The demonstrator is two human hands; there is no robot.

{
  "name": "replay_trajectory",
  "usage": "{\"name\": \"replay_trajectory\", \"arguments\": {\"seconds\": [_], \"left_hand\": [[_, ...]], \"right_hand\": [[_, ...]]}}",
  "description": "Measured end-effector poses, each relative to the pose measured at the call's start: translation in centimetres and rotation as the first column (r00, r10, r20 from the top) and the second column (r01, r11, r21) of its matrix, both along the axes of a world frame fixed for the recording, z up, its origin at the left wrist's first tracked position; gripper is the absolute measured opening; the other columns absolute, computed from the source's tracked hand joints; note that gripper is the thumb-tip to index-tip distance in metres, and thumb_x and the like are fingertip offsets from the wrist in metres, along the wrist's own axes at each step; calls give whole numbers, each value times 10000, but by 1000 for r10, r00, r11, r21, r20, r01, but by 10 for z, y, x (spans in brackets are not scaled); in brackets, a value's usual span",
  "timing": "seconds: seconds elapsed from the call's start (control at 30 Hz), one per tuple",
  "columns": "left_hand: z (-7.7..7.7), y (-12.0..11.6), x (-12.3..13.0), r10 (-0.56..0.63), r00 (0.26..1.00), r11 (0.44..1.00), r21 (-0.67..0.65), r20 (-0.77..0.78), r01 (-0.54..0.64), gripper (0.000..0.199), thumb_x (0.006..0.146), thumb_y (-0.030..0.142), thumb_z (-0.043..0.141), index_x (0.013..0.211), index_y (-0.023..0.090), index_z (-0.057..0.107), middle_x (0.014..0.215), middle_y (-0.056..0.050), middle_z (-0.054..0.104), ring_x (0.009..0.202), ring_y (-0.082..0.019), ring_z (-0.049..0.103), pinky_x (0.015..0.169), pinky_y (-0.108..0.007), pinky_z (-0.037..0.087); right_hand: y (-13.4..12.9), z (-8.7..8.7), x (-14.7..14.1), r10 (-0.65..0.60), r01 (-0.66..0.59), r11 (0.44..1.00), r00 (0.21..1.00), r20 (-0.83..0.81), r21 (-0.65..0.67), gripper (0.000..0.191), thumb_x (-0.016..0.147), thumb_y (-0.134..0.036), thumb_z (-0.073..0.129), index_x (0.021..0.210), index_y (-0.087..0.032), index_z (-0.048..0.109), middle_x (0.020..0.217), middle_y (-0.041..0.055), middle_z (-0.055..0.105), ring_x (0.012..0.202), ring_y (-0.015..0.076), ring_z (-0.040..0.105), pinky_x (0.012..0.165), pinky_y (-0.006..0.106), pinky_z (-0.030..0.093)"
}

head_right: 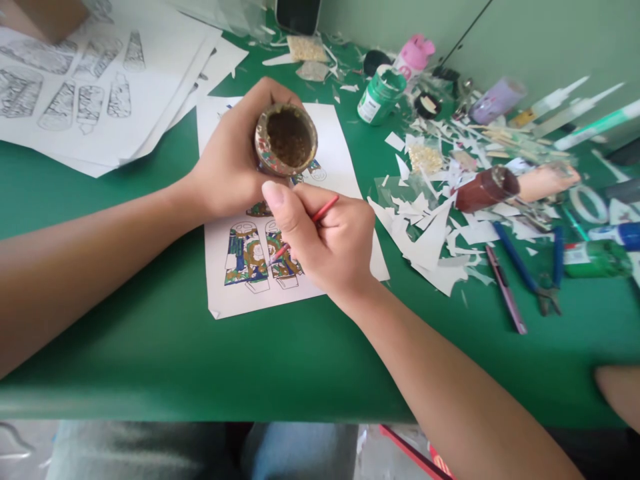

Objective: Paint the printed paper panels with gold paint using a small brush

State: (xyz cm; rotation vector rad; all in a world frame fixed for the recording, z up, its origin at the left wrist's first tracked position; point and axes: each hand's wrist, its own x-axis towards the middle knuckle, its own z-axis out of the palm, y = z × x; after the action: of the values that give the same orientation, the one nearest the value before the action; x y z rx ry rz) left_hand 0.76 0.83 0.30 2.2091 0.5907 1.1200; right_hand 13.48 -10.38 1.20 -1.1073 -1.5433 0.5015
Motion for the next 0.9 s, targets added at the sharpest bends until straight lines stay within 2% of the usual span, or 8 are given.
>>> {"name": "replay_trajectory", "arguments": {"seconds": [0.2,0.4,0.63,0.8,0.9], "left_hand": [[-5,4,0,-38,998,996,83,41,34,391,679,274,550,1053,190,469,1025,-33,576,904,-168,579,830,-403,536],[-2,3,0,-15,1000,1000,22,22,15,401,663,215,663,1017,214,475,1043,-46,599,927,-196,593,826,-388,532],[-1,2,-1,-27,999,1000,15,31,27,404,664,176,650,1032,189,487,1050,-57,598,931,-191,583,837,-390,521],[0,1,-1,-2,1000,1000,-4,12,2,417,668,229,726,1017,218,498,1053,-46,614,938,-202,584,809,-376,525],[0,0,-1,-20,999,1000,23,29,19,387,679,185,659,1027,197,489,1038,-53,597,920,-181,575,822,-382,516]], "right_hand": [[2,-4,0,6,-9,996,1000,29,85,499,958,-407,554,510,-209,461,428,-66,393,381,37,390,393,269,278],[3,-4,1,5,-10,994,999,41,109,501,960,-416,547,514,-212,446,426,-66,389,376,43,401,385,273,290],[1,-2,2,-21,11,994,995,95,105,512,975,-443,511,521,-214,446,437,-56,406,394,52,416,403,284,299],[0,-1,2,-28,13,995,989,145,103,531,974,-455,506,510,-215,417,417,-57,380,387,49,405,394,277,281],[0,0,1,-37,22,994,989,144,106,536,974,-474,498,513,-218,403,412,-58,368,383,50,399,387,277,276]]}}
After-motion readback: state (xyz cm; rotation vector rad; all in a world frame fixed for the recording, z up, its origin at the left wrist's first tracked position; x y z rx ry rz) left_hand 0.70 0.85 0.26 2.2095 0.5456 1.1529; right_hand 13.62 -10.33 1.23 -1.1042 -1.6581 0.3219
